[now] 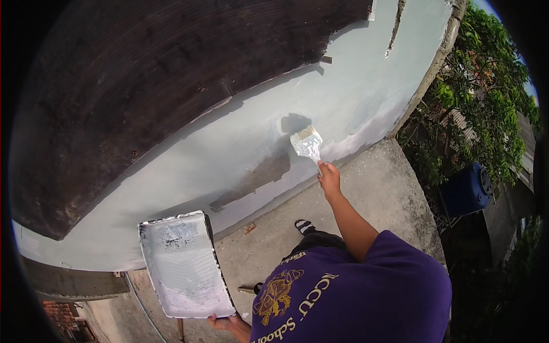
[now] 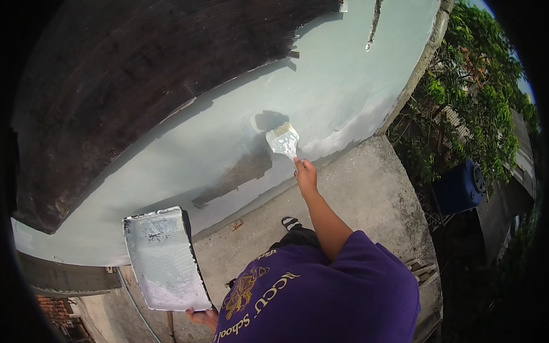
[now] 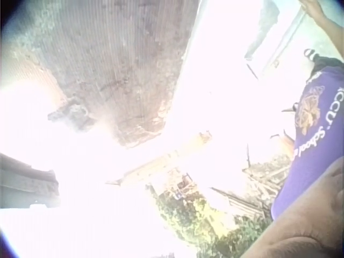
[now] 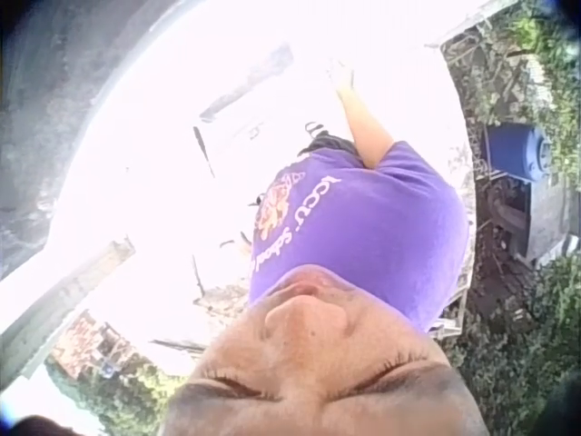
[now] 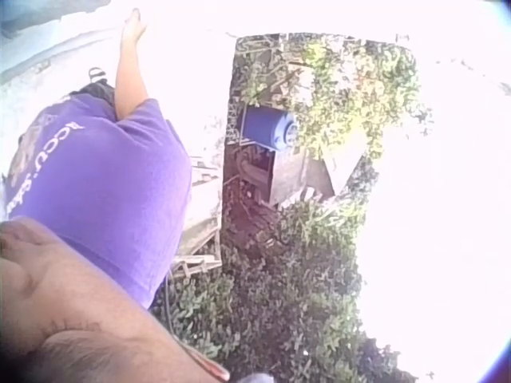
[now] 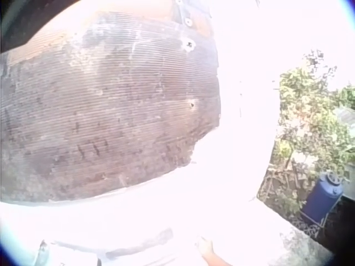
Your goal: Painting an exterior wall with a brush and a tray of white paint.
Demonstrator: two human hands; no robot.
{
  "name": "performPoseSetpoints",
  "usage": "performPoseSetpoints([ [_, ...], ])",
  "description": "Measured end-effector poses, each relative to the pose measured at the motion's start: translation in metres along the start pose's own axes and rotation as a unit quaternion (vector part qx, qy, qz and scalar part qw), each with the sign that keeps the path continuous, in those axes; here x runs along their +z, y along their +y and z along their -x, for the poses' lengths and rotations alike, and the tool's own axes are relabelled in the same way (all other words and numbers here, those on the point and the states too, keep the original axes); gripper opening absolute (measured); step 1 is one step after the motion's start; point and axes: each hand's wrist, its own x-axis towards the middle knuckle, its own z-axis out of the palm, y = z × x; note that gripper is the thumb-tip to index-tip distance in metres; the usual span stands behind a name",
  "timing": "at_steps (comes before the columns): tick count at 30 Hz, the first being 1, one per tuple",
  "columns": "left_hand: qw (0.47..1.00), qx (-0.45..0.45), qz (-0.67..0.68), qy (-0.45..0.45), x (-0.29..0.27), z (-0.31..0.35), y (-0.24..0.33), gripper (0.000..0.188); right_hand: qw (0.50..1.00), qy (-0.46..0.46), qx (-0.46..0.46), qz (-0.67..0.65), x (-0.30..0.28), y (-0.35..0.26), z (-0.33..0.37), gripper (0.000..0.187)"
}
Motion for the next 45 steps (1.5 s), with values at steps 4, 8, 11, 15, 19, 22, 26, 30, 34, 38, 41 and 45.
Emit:
performPoseSetpoints([
  [4, 1.000, 0.001, 0.004, 0.020, -0.008, -0.003, 0.000, 0.081, 0.998, -0.026, -0.039, -0.031, 0.026, -0.060, 0.000, 0.037],
  [8, 1.000, -0.021, -0.005, 0.016, -0.010, -0.005, 0.001, 0.080, 0.996, -0.038, -0.069, -0.031, 0.048, -0.037, -0.015, 0.034],
  [11, 1.000, -0.024, -0.002, 0.010, -0.011, -0.004, 0.001, 0.080, 0.999, -0.006, -0.011, -0.030, 0.045, 0.002, -0.016, 0.030],
  [15, 1.000, -0.025, 0.002, 0.003, -0.011, -0.004, 0.001, 0.079, 0.994, 0.056, 0.074, 0.062, 0.022, 0.028, 0.005, 0.028],
  [19, 1.000, -0.016, 0.007, 0.002, -0.014, -0.003, 0.005, 0.079, 0.997, 0.020, 0.070, -0.013, 0.011, -0.005, 0.011, 0.028],
  [22, 1.000, -0.021, 0.006, -0.003, -0.015, -0.004, 0.007, 0.079, 0.997, -0.010, -0.035, -0.071, 0.015, -0.033, -0.017, 0.028],
  [26, 0.999, -0.030, 0.007, -0.008, -0.009, -0.003, 0.005, 0.079, 0.998, 0.011, -0.066, -0.017, 0.015, -0.016, -0.042, 0.028],
  [30, 1.000, -0.025, 0.011, 0.005, -0.001, 0.002, 0.005, 0.079, 0.987, 0.032, 0.085, 0.131, -0.005, 0.012, -0.026, 0.029],
  [34, 1.000, -0.021, 0.001, -0.003, -0.010, -0.006, 0.002, 0.080, 0.942, 0.008, 0.099, 0.321, -0.040, 0.051, -0.040, 0.031],
  [38, 0.999, -0.032, 0.003, -0.006, -0.004, -0.002, 0.005, 0.080, 0.981, 0.021, 0.057, 0.185, 0.009, -0.021, -0.023, 0.029],
  [41, 0.999, -0.015, -0.032, -0.005, 0.008, 0.005, 0.003, 0.080, 0.991, 0.011, 0.017, 0.129, 0.015, -0.069, -0.004, 0.028],
  [45, 0.999, -0.042, 0.008, 0.005, -0.001, -0.001, 0.003, 0.080, 0.999, -0.035, -0.014, -0.011, 0.016, -0.129, 0.014, 0.028],
])
